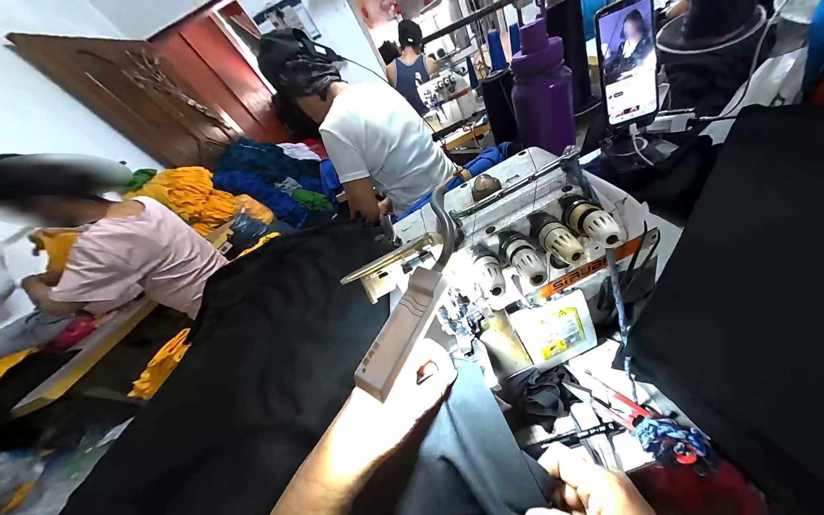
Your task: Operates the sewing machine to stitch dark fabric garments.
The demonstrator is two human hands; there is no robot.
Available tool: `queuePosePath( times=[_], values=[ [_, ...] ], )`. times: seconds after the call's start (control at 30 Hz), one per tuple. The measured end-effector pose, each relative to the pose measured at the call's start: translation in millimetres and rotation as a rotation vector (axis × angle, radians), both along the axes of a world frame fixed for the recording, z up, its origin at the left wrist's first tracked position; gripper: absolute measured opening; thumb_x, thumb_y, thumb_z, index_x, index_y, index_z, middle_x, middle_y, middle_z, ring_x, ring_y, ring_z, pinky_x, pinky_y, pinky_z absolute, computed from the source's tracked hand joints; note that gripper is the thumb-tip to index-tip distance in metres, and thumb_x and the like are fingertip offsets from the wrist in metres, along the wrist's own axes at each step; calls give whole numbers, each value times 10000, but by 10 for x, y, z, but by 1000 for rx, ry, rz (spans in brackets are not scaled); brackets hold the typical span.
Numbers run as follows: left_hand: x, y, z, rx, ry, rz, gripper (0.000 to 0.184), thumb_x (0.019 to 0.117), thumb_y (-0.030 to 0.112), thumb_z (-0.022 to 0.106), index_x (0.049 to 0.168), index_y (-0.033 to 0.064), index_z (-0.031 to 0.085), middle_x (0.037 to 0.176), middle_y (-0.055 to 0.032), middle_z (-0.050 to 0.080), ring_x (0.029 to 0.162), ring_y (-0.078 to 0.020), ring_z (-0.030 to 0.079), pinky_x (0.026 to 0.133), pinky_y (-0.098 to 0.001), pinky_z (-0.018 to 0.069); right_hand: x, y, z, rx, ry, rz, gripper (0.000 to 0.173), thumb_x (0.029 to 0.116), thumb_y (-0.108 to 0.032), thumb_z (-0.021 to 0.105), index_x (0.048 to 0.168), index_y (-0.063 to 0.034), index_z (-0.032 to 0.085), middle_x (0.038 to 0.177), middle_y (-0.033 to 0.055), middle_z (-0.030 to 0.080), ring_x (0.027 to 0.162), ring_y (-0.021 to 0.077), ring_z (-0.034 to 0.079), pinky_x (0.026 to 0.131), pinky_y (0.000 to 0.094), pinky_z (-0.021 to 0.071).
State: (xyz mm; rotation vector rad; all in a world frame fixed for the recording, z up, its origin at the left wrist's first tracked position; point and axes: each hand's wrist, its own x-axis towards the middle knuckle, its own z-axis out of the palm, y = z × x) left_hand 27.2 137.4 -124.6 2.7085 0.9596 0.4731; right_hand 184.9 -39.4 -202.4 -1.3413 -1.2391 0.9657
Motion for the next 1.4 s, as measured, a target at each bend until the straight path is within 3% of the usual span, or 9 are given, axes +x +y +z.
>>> queuePosePath(
  times=[0.23,0.47,0.57,0.67,0.73,0.87,1.0,1.2,1.4],
  values=[
    [60,155,-74,76,2,92,162,921,154,687,902,-2,725,746,-70,667,676,-119,617,660,-299,514,84,163,33,4,20,-44,242,901,-111,700,1072,55,659,680,28,597,598,56,509,609,236,441],
    [170,229,43,-56,148,261,201,964,141,694,1010,-53,721,876,-173,704,803,-250,651,781,-439,513,130,262,68,29,-111,-71,279,901,-150,697,1084,61,684,703,64,637,619,123,548,627,302,464],
    [69,144,37,-67,64,158,238,951,197,704,1038,-25,711,894,-131,698,811,-197,649,775,-395,526,165,195,65,-5,-142,-23,290,912,-125,683,1120,76,693,756,120,659,666,181,582,656,341,487],
    [-175,39,-80,-53,-1,49,597,832,384,704,1323,49,656,1228,-103,713,1075,-179,700,909,-400,567,267,112,-2,-3,-210,82,239,942,-120,646,1031,90,716,807,203,685,735,292,651,707,448,516],
    [-161,-183,80,-170,109,85,626,892,197,689,1475,40,525,1432,-154,598,1270,-282,611,1050,-488,480,336,53,-45,55,-295,111,223,951,-121,633,942,77,736,874,240,703,846,368,698,771,516,540],
    [-415,-161,53,28,16,36,360,881,111,565,1195,78,737,1188,-67,743,1089,-193,709,913,-412,568,380,-27,-40,158,-336,91,198,947,-102,643,927,67,744,1091,243,686,1078,371,654,927,469,528],
    [-511,-91,17,202,-46,-32,289,820,83,544,906,108,818,863,-54,756,822,-157,705,744,-333,557,373,-96,77,57,-81,202,223,1006,-103,559,998,90,671,822,200,673,753,234,649,697,399,508],
    [-510,-55,32,253,-39,-83,271,826,119,544,860,102,812,832,-64,754,789,-136,682,729,-269,529,385,-136,75,-5,47,207,218,1014,-126,554,1012,67,655,794,131,643,726,141,598,688,337,481],
    [-513,39,-106,273,-20,-16,271,857,169,540,877,143,809,808,-42,717,780,-170,677,703,-358,548,316,-79,21,-55,204,251,189,1027,-134,537,1026,34,624,812,63,617,744,85,580,702,306,475]
  ],
)
